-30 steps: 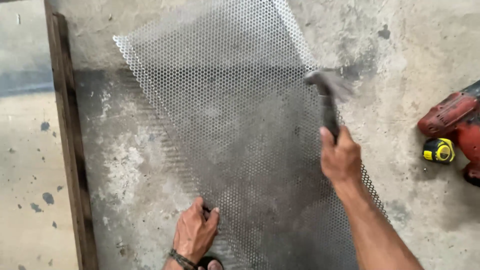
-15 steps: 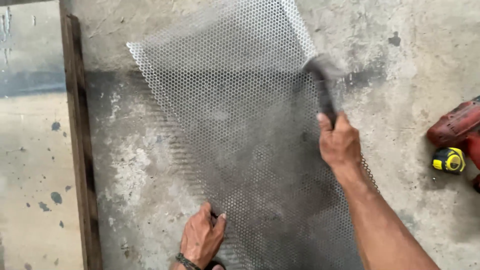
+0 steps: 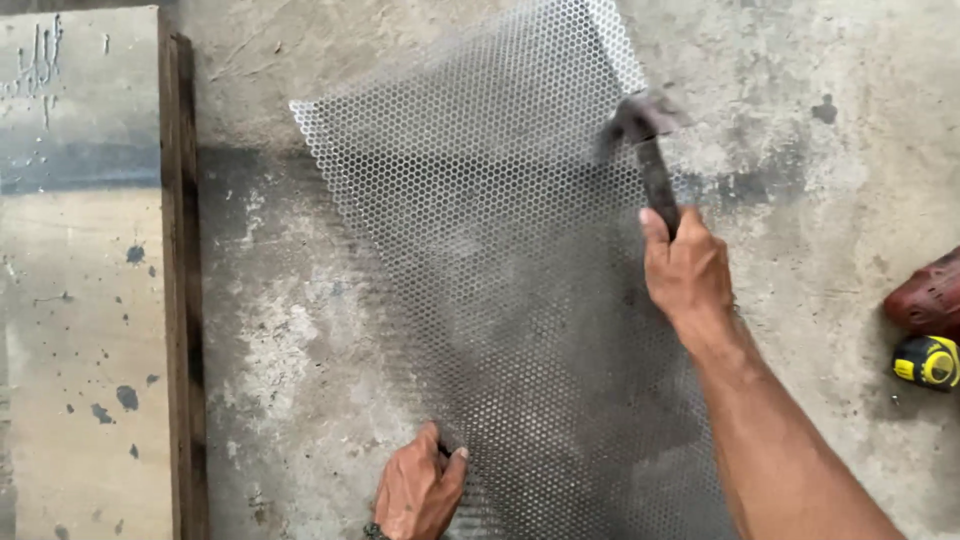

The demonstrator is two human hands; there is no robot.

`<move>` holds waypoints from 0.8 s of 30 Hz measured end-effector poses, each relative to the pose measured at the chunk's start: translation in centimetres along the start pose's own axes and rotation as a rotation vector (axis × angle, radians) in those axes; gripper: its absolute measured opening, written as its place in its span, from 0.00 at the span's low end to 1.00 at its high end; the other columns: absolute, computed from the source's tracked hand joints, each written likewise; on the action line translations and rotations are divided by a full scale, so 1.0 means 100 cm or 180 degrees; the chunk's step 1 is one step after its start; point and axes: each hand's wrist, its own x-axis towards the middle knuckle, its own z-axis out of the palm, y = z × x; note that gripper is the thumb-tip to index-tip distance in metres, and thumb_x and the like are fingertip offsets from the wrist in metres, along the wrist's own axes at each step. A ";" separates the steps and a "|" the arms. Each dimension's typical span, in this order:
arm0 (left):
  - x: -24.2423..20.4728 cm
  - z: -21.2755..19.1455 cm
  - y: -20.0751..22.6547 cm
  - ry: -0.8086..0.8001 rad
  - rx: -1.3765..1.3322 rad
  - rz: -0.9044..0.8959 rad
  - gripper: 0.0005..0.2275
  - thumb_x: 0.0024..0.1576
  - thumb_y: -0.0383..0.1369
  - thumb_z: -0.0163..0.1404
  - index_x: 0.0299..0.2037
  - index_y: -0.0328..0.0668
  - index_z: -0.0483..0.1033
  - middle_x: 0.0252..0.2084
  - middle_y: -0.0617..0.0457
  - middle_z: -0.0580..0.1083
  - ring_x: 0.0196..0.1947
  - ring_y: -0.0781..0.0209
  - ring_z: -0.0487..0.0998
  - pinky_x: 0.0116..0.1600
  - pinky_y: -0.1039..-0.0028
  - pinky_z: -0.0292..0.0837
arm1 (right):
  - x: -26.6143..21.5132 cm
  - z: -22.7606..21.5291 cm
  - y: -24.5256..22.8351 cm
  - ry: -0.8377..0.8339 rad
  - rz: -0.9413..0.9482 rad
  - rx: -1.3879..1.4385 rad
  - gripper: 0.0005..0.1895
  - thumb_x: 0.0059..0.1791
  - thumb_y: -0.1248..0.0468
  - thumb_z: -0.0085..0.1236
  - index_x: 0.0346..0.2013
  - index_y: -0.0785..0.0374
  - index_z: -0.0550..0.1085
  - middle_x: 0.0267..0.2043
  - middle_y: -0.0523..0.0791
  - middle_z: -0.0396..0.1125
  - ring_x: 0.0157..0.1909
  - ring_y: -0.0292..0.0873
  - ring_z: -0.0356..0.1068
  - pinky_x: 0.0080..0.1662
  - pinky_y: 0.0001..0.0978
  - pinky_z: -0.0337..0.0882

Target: Hammer a perforated metal mesh sheet on the floor to flatten or shape it

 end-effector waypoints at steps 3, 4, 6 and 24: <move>0.006 0.000 -0.001 -0.0047 0.0057 0.0125 0.12 0.53 0.43 0.54 0.41 0.51 0.72 0.24 0.54 0.78 0.28 0.47 0.81 0.39 0.59 0.75 | 0.011 -0.003 -0.014 -0.0648 0.1112 -0.0048 0.20 0.63 0.47 0.41 0.38 0.60 0.67 0.23 0.39 0.56 0.16 0.37 0.54 0.15 0.34 0.56; 0.006 -0.004 0.004 -0.0130 0.0090 0.0043 0.11 0.53 0.43 0.54 0.40 0.51 0.73 0.22 0.55 0.77 0.27 0.51 0.81 0.39 0.61 0.75 | 0.009 0.004 -0.008 -0.0259 0.0485 0.0138 0.24 0.61 0.44 0.38 0.37 0.62 0.65 0.21 0.39 0.55 0.13 0.36 0.51 0.12 0.32 0.56; 0.004 -0.006 0.006 -0.0225 0.0117 -0.0078 0.10 0.54 0.43 0.53 0.38 0.51 0.73 0.21 0.57 0.76 0.25 0.54 0.80 0.39 0.62 0.75 | 0.007 0.014 -0.003 0.0081 -0.0142 0.0329 0.28 0.59 0.41 0.34 0.36 0.65 0.63 0.19 0.39 0.54 0.09 0.34 0.49 0.09 0.30 0.55; 0.004 -0.006 -0.001 0.0140 -0.0245 0.0531 0.15 0.56 0.45 0.54 0.25 0.45 0.69 0.14 0.54 0.69 0.15 0.57 0.69 0.28 0.63 0.68 | -0.067 -0.020 0.006 -0.0372 0.0511 -0.0239 0.31 0.56 0.40 0.33 0.40 0.67 0.66 0.16 0.41 0.59 0.11 0.40 0.58 0.12 0.35 0.61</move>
